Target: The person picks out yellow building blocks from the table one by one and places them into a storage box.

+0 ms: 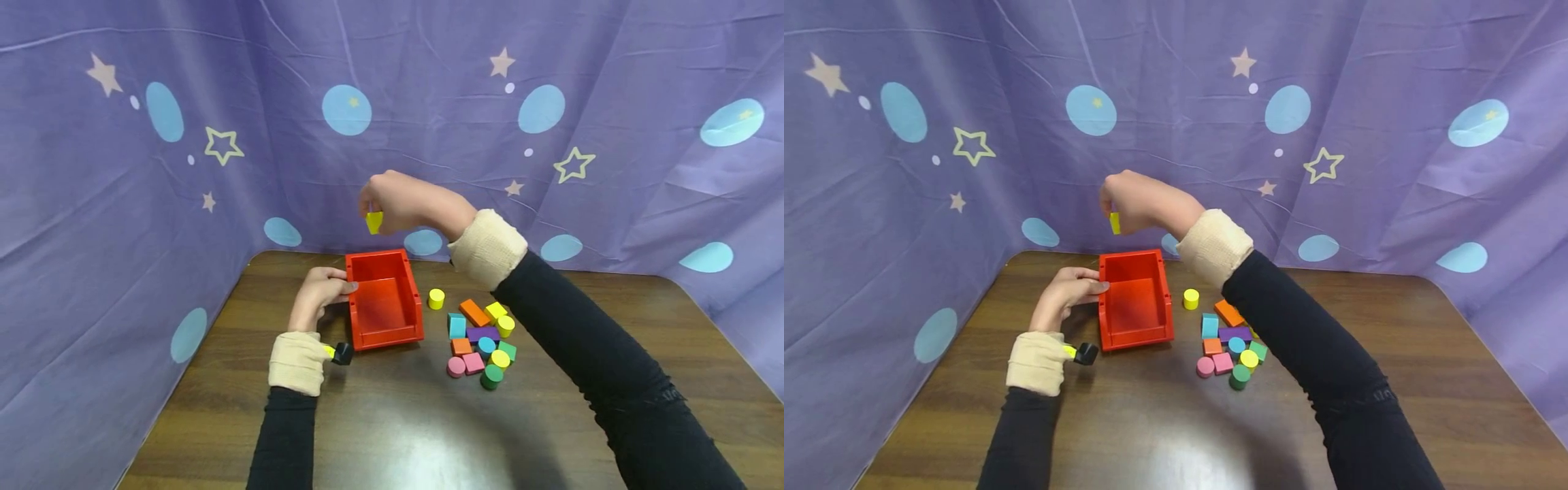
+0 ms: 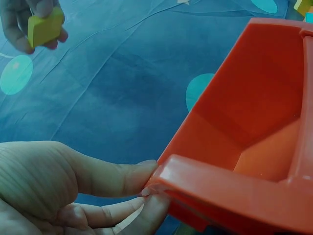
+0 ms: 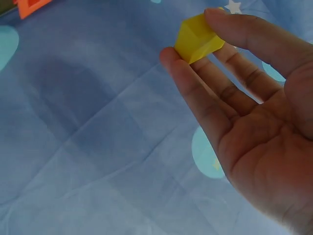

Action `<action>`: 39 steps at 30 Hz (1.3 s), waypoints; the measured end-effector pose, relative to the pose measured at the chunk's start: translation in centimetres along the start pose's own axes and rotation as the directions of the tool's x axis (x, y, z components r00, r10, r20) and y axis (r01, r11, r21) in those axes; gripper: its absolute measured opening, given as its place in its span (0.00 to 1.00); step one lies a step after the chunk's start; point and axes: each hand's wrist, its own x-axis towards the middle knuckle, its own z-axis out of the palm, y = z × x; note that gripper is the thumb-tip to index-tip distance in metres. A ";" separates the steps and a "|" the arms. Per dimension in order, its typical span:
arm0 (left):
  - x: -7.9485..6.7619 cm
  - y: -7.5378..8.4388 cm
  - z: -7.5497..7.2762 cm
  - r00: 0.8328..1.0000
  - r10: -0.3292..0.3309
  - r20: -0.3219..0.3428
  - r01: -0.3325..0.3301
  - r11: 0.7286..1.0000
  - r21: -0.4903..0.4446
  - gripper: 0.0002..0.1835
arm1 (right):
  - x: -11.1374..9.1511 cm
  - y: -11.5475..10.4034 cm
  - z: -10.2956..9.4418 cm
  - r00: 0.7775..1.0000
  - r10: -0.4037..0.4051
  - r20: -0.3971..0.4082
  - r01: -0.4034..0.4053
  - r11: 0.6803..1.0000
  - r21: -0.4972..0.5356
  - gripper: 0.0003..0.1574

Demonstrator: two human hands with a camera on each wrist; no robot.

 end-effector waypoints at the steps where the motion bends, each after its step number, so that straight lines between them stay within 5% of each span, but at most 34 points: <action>1: 0.0 0.0 0.0 1.000 0.000 -0.003 0.000 1.000 0.002 0.25 | 0.3 -0.1 0.1 1.000 0.006 0.011 -0.006 1.000 0.008 0.18; 18: 0.1 -0.1 0.2 1.000 0.012 0.003 -0.012 1.000 0.013 0.23 | 4.5 0.6 4.4 0.965 0.192 0.178 -0.209 0.974 0.085 0.19; 27: -0.1 0.2 -0.2 1.000 0.002 -0.011 -0.002 0.999 0.037 0.23 | 5.8 1.0 6.0 0.931 0.264 0.252 -0.309 0.937 0.161 0.09; 39: -0.1 0.0 -0.1 1.000 0.018 0.008 -0.018 1.000 0.001 0.21 | 6.9 1.4 9.3 0.876 0.347 0.334 -0.387 0.920 0.059 0.08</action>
